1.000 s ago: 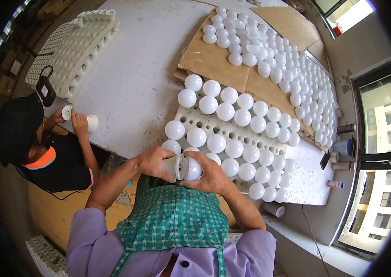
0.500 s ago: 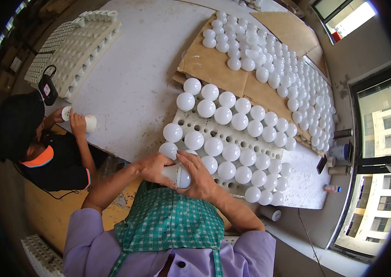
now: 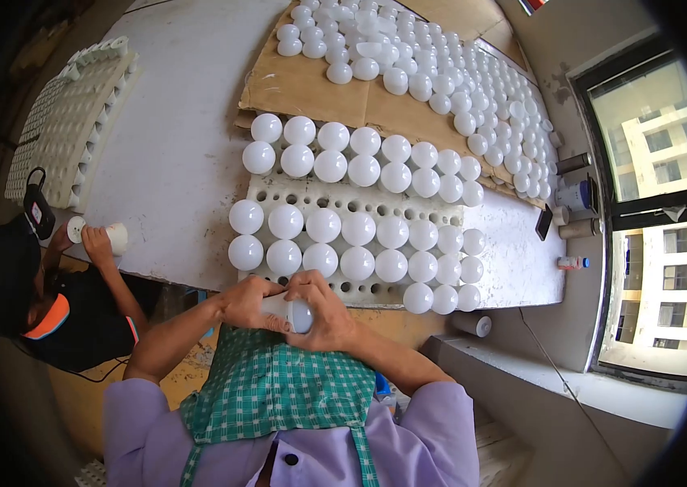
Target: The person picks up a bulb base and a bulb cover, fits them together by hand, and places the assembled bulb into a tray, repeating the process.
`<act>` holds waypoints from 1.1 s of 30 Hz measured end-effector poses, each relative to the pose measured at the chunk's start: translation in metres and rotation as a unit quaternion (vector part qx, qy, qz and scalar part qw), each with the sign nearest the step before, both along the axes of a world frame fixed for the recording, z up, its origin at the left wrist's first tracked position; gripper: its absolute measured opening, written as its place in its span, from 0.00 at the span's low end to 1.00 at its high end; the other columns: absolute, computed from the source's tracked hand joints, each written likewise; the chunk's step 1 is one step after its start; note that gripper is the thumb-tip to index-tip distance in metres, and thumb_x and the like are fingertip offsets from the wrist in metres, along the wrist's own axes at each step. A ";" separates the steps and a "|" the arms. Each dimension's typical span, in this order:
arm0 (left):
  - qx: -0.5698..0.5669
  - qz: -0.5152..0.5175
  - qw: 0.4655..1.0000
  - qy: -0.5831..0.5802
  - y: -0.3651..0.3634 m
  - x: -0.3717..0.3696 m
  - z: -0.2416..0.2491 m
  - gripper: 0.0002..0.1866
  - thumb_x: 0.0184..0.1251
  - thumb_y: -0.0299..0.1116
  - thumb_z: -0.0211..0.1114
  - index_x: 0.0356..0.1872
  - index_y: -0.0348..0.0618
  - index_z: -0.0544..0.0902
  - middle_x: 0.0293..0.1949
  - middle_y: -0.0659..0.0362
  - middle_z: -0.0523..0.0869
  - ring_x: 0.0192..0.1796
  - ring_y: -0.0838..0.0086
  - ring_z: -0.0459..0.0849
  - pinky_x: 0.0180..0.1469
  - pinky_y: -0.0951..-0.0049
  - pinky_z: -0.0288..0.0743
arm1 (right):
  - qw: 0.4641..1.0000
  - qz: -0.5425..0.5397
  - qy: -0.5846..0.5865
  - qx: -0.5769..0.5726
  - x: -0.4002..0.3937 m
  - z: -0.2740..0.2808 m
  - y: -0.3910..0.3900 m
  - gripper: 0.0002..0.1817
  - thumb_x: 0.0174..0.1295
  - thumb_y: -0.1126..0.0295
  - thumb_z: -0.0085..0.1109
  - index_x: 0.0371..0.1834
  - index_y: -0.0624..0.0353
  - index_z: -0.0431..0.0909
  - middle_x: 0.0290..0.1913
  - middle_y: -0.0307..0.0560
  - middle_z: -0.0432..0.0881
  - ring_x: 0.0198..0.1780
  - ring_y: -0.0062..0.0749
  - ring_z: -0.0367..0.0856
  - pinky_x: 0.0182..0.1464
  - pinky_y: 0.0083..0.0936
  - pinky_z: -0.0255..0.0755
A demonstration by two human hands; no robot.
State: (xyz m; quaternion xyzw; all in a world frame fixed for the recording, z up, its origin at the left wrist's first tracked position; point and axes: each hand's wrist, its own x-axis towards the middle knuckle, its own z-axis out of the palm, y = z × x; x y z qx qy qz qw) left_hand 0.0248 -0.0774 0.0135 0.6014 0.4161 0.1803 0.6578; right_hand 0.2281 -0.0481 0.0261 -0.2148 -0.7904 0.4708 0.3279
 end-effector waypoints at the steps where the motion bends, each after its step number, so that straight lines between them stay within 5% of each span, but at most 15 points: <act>1: 0.054 0.057 0.997 0.018 0.001 0.000 -0.003 0.35 0.47 0.51 0.77 0.48 0.29 0.80 0.40 0.47 0.87 0.43 0.66 0.87 0.46 0.71 0.79 | 0.999 -0.021 -0.026 0.021 0.014 -0.001 0.002 0.35 0.34 0.77 0.73 0.49 0.56 0.65 0.49 0.55 0.69 0.49 0.47 0.72 0.46 0.40 0.72; 3: 0.055 0.156 0.986 0.035 0.006 -0.008 0.014 0.30 0.56 0.39 0.74 0.55 0.30 0.75 0.50 0.44 0.83 0.51 0.66 0.84 0.45 0.69 0.80 | 0.984 -0.151 -0.094 0.029 0.057 0.001 0.001 0.36 0.33 0.77 0.75 0.49 0.55 0.65 0.48 0.55 0.69 0.49 0.48 0.72 0.48 0.40 0.73; 5: 0.036 0.244 0.968 -0.033 0.007 -0.029 -0.003 0.27 0.58 0.37 0.72 0.53 0.29 0.75 0.49 0.43 0.84 0.49 0.67 0.84 0.47 0.70 0.80 | 0.942 -0.236 -0.221 0.094 0.104 -0.005 -0.003 0.37 0.32 0.75 0.77 0.49 0.53 0.66 0.48 0.55 0.70 0.49 0.48 0.73 0.49 0.40 0.73; 8: -0.006 0.345 0.934 -0.093 0.015 -0.041 -0.003 0.20 0.62 0.31 0.68 0.51 0.28 0.76 0.47 0.43 0.85 0.48 0.70 0.85 0.49 0.72 0.80 | 0.893 -0.211 -0.368 0.148 0.138 -0.022 -0.004 0.31 0.38 0.70 0.75 0.49 0.53 0.73 0.52 0.50 0.72 0.51 0.50 0.73 0.51 0.41 0.73; 16: 0.012 0.374 0.926 -0.043 0.023 -0.037 -0.014 0.13 0.67 0.29 0.63 0.48 0.30 0.79 0.44 0.48 0.86 0.43 0.73 0.86 0.39 0.79 0.80 | 0.859 -0.181 -0.428 0.214 0.135 -0.052 -0.001 0.31 0.42 0.66 0.72 0.54 0.45 0.75 0.55 0.47 0.70 0.58 0.48 0.68 0.58 0.43 0.65; 19: 0.038 0.423 0.905 -0.035 0.021 -0.041 -0.024 0.12 0.68 0.30 0.62 0.47 0.32 0.79 0.43 0.50 0.87 0.40 0.73 0.87 0.35 0.80 0.78 | 0.894 -0.228 -0.321 0.215 0.136 -0.034 0.012 0.31 0.39 0.68 0.73 0.53 0.47 0.76 0.53 0.48 0.71 0.55 0.48 0.71 0.56 0.42 0.68; 24: 0.086 0.522 0.846 -0.058 0.017 -0.045 -0.040 0.11 0.68 0.29 0.61 0.44 0.30 0.79 0.40 0.49 0.87 0.35 0.73 0.87 0.34 0.81 0.77 | 0.862 -0.395 -0.220 0.228 0.174 -0.011 0.153 0.27 0.47 0.76 0.69 0.53 0.56 0.74 0.49 0.53 0.75 0.49 0.46 0.76 0.51 0.37 0.73; 26: 0.076 0.553 0.829 -0.044 0.015 -0.049 -0.041 0.11 0.68 0.28 0.60 0.43 0.29 0.79 0.40 0.48 0.87 0.36 0.74 0.87 0.32 0.81 0.76 | 0.859 -0.466 -0.192 0.088 0.203 -0.021 0.226 0.28 0.49 0.73 0.68 0.56 0.58 0.72 0.52 0.55 0.75 0.51 0.48 0.77 0.52 0.37 0.72; 30: 0.068 0.586 0.807 0.012 0.008 -0.056 -0.041 0.10 0.68 0.28 0.60 0.44 0.31 0.79 0.39 0.49 0.88 0.36 0.73 0.87 0.30 0.81 0.75 | 0.800 -0.467 -0.355 0.128 0.251 -0.050 0.356 0.38 0.49 0.60 0.69 0.65 0.58 0.67 0.59 0.61 0.73 0.59 0.55 0.73 0.60 0.41 0.69; 33: 0.045 0.612 0.788 0.049 0.004 -0.056 -0.037 0.10 0.68 0.28 0.61 0.44 0.32 0.80 0.40 0.51 0.88 0.36 0.74 0.87 0.31 0.80 0.77 | 0.808 -0.434 -0.396 0.049 0.265 -0.078 0.429 0.49 0.41 0.55 0.73 0.68 0.62 0.62 0.63 0.65 0.69 0.63 0.56 0.69 0.64 0.42 0.66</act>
